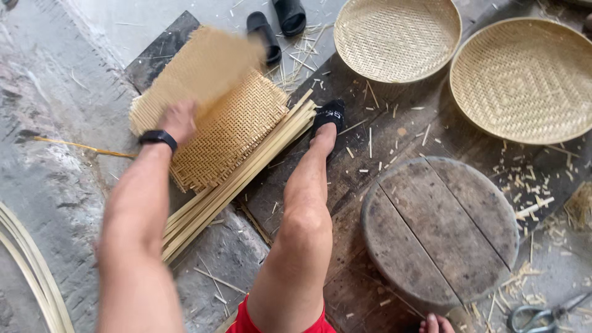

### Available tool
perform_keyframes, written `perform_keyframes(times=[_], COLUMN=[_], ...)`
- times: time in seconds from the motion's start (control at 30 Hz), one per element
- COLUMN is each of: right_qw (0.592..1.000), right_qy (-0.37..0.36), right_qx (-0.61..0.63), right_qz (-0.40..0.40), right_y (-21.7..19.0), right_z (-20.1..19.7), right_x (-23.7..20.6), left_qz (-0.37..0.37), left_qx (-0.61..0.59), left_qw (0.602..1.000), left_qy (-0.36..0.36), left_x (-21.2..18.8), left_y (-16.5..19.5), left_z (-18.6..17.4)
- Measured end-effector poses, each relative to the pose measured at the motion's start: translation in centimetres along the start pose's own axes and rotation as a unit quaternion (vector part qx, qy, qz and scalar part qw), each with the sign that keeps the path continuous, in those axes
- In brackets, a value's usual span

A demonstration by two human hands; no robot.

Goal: The person assembles a round woven basket by placing a pre-woven square mat over a circular frame, pressing it into shape, and trimming the excess mat edges with shears. The process is repeated for multiple baskets.

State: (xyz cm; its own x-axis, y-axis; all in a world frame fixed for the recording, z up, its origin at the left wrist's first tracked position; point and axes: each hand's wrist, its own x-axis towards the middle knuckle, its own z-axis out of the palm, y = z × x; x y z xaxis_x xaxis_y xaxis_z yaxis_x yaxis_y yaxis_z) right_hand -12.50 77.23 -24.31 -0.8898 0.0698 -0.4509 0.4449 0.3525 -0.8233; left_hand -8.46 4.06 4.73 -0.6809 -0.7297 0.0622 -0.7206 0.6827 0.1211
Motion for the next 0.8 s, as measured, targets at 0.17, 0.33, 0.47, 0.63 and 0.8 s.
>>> perform_keyframes(times=[0.17,0.33,0.47,0.63,0.8], right_qw=[0.999,0.999,0.999,0.999,0.997], right_qy=[0.011,-0.018,-0.004,-0.008,0.008], right_qx=[0.010,0.015,0.002,-0.001,-0.004], right_qz=[0.041,0.049,0.053,0.053,0.071], right_y=[-0.9,-1.8,0.1,2.2,2.3], right_z=[-0.8,-1.2,-0.9,-0.6,0.0], right_x=[-0.9,-1.0,0.2,0.7,0.0], left_qz=[-0.175,0.005,0.115,-0.202,-0.131], left_qx=[-0.134,-0.090,-0.025,-0.057,-0.004], left_qw=[0.947,0.942,0.992,0.970,0.982], left_qy=[0.233,0.324,0.035,-0.124,-0.138], left_x=[-0.9,0.9,-1.3,-4.6,-5.2], left_y=[-2.0,-4.0,-2.1,1.3,3.2], left_z=[1.4,-2.4,0.7,5.1,8.0])
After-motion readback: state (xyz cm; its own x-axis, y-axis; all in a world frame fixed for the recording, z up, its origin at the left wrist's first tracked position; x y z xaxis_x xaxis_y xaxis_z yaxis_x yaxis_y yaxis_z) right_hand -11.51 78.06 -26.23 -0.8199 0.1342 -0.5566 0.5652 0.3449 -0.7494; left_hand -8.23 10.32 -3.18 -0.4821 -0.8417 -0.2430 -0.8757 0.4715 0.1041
